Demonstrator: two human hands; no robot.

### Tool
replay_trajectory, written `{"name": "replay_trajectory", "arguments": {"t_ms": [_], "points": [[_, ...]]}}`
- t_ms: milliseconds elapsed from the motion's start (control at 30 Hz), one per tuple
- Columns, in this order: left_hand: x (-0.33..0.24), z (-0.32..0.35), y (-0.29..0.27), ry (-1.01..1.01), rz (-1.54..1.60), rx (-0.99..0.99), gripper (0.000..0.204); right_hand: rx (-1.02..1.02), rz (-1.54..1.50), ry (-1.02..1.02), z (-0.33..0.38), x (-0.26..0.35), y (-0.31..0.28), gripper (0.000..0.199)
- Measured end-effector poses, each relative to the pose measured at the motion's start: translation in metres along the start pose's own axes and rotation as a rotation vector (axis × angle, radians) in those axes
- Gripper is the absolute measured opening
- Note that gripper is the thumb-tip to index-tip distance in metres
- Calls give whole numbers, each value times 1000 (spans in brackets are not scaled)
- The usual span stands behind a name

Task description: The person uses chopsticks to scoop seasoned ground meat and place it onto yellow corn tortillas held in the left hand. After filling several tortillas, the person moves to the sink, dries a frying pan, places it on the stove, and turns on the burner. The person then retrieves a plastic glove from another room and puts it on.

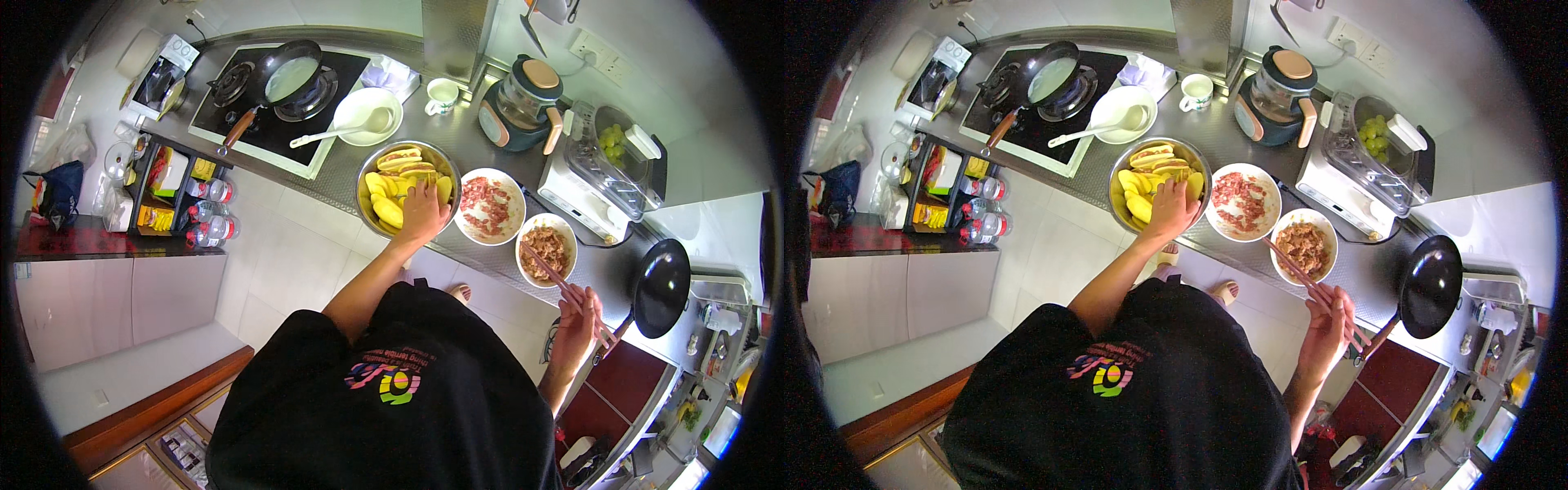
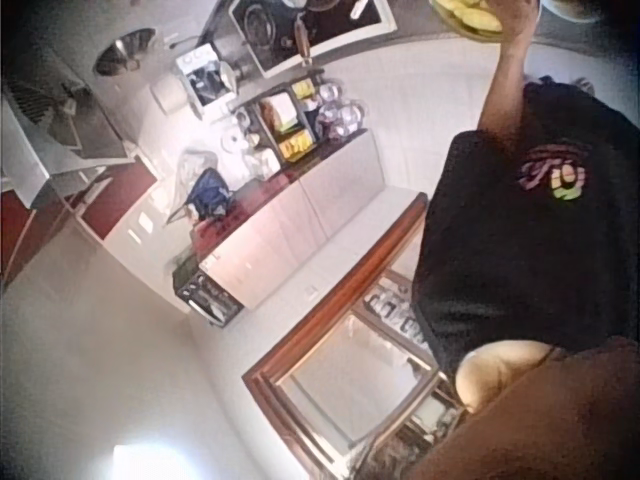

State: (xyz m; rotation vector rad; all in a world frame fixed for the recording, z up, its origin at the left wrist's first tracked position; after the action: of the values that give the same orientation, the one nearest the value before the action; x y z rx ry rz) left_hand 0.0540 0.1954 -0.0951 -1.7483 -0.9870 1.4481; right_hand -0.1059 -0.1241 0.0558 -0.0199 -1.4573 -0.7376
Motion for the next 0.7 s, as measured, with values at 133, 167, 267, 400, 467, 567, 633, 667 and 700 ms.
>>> {"name": "replay_trajectory", "arguments": {"t_ms": [133,167,267,400,467,567,633,667,700], "points": [[35,-7,-37,144,177,56,34,-1,-11,3,-1,-3,1,26],[50,-11,-49,154,216,107,29,-7,-7,11,-1,-5,1,26],[75,-20,-68,258,268,275,21,-7,-16,37,-1,-11,4,25],[71,-11,-64,486,3,471,23,17,-27,48,1,-16,13,24],[71,-4,-61,517,-58,571,20,30,-28,34,2,-16,16,24],[85,3,-73,467,1,621,8,5,-20,26,7,-15,14,24],[90,4,-83,484,94,559,6,-27,-20,36,9,-18,12,24],[93,4,-84,469,114,545,7,-19,-21,50,10,-21,13,24],[92,5,-85,511,94,502,8,-25,-21,60,11,-24,13,24]]}}
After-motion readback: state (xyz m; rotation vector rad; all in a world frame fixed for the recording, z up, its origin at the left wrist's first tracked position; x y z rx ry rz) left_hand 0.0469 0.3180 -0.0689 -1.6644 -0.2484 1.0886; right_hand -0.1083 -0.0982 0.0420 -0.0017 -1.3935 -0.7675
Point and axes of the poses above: each hand's wrist, its own z-axis away from the middle knuckle, its own y-axis out of the palm, x = y × z, the point moved 6 cm from there along -z, towards the middle knuckle, and after that the axes turned 1 degree about -x, right-handed, at the moved point
